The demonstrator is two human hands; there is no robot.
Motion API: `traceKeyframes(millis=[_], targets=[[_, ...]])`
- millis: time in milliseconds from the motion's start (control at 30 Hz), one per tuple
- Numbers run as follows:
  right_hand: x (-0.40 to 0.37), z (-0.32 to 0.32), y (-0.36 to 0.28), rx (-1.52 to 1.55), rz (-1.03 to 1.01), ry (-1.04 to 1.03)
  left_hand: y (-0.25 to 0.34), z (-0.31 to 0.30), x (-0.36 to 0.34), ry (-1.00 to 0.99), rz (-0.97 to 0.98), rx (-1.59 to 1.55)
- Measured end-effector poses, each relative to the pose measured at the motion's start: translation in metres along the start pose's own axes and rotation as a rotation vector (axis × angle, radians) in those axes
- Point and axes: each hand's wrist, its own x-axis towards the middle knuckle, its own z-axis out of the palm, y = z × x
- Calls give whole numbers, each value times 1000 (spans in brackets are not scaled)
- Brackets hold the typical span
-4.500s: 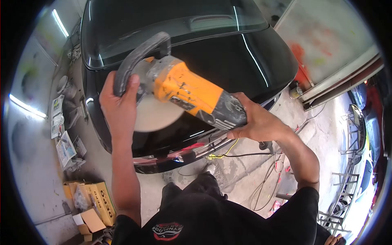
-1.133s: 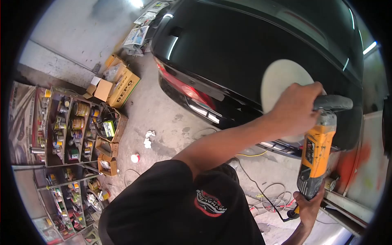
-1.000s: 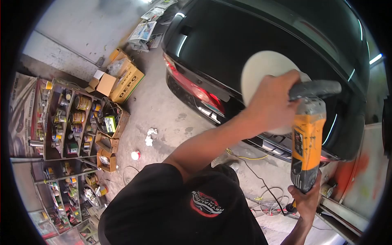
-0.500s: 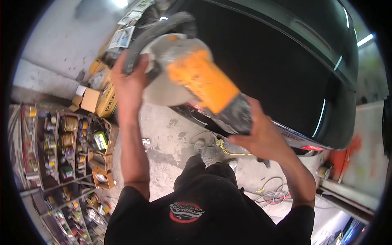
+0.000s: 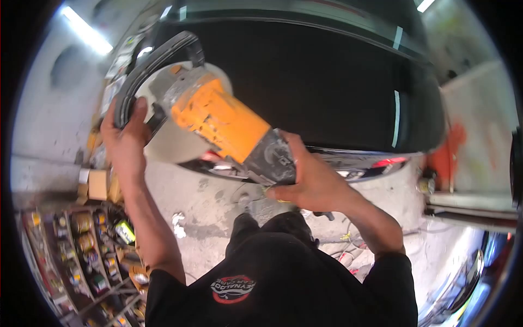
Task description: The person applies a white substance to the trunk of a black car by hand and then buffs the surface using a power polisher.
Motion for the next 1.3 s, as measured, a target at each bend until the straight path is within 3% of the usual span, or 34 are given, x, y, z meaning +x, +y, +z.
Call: traceKeyframes(millis=[200,433,600,633,667,700,733,833,867,933,1100,1200,1300], targets=[[-104,-70,68,55,175,68,66,117,-69,-184,65,-78],[-222,-130,159,229,277,352,128,262,-148,-375,221,-69],[-284,-153,218,273,236,580,168,356,-193,-506,267,-32],[-294,-153,231,306,216,630,172,373,-201,-494,417,-63],[-302,-152,242,341,186,667,179,388,-208,-597,318,-166],[-312,-154,244,455,182,682,178,406,-212,-620,441,-119],[-318,-157,245,420,199,708,183,419,-218,-692,366,-173],[-335,-160,267,561,284,820,188,459,-227,-742,436,-254],[-337,-159,273,500,266,896,191,467,-228,-707,456,-267],[-342,-167,269,483,409,861,195,475,-231,-693,449,-309],[-345,-162,290,470,341,869,195,457,-229,-725,334,-287],[-336,-161,260,408,285,850,198,421,-215,-713,265,-315],[-325,-165,205,291,249,803,205,366,-191,-548,367,-260]])
